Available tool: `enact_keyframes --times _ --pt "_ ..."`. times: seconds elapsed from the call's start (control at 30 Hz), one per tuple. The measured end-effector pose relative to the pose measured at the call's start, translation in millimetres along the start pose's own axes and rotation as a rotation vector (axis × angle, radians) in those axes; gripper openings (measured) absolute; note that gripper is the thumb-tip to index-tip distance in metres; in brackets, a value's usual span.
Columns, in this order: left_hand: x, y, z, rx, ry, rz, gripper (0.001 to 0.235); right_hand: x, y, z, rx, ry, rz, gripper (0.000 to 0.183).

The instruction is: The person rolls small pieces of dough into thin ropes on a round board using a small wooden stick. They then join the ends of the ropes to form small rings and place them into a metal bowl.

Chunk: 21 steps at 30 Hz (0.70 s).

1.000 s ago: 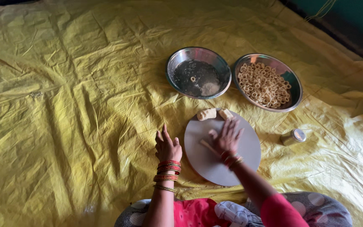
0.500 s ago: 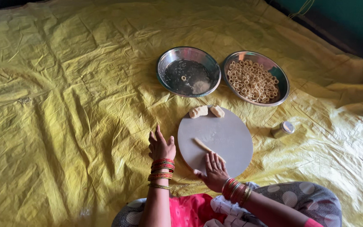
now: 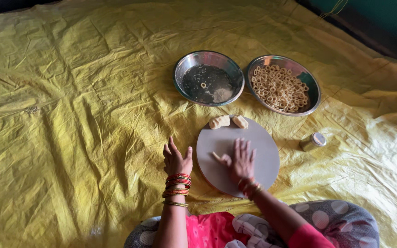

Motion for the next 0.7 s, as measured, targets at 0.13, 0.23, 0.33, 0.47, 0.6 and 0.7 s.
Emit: enact_keyframes --times 0.13,0.23,0.33,0.47,0.6,0.7 --pt "1 3 3 -0.012 -0.032 0.028 0.095 45 -44 -13 -0.111 -0.059 0.233 0.100" --pt "2 3 2 -0.032 -0.041 0.046 0.097 6 -1 -13 0.319 -0.061 0.097 0.098" --pt "4 5 2 -0.076 -0.047 0.038 0.097 -31 38 5 -0.030 0.093 -0.090 0.094" --pt "5 8 3 -0.082 -0.039 0.031 0.097 -15 17 -1 -0.006 -0.007 -0.057 0.094" --pt "3 7 -1 -0.093 -0.061 0.030 0.099 71 -51 3 -0.160 0.004 0.238 0.095" --pt "3 3 -2 -0.110 -0.076 0.051 0.099 69 -48 5 -0.214 -0.003 0.243 0.096"
Point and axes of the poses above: each hand's wrist, its own x-axis away from the middle knuckle, its own z-axis out of the back of the hand, y = z × x, the point moved 10 cm from there along -x, towards the middle knuckle, and after that the axes turned 8 degrees about x, right-handed, at the moved point
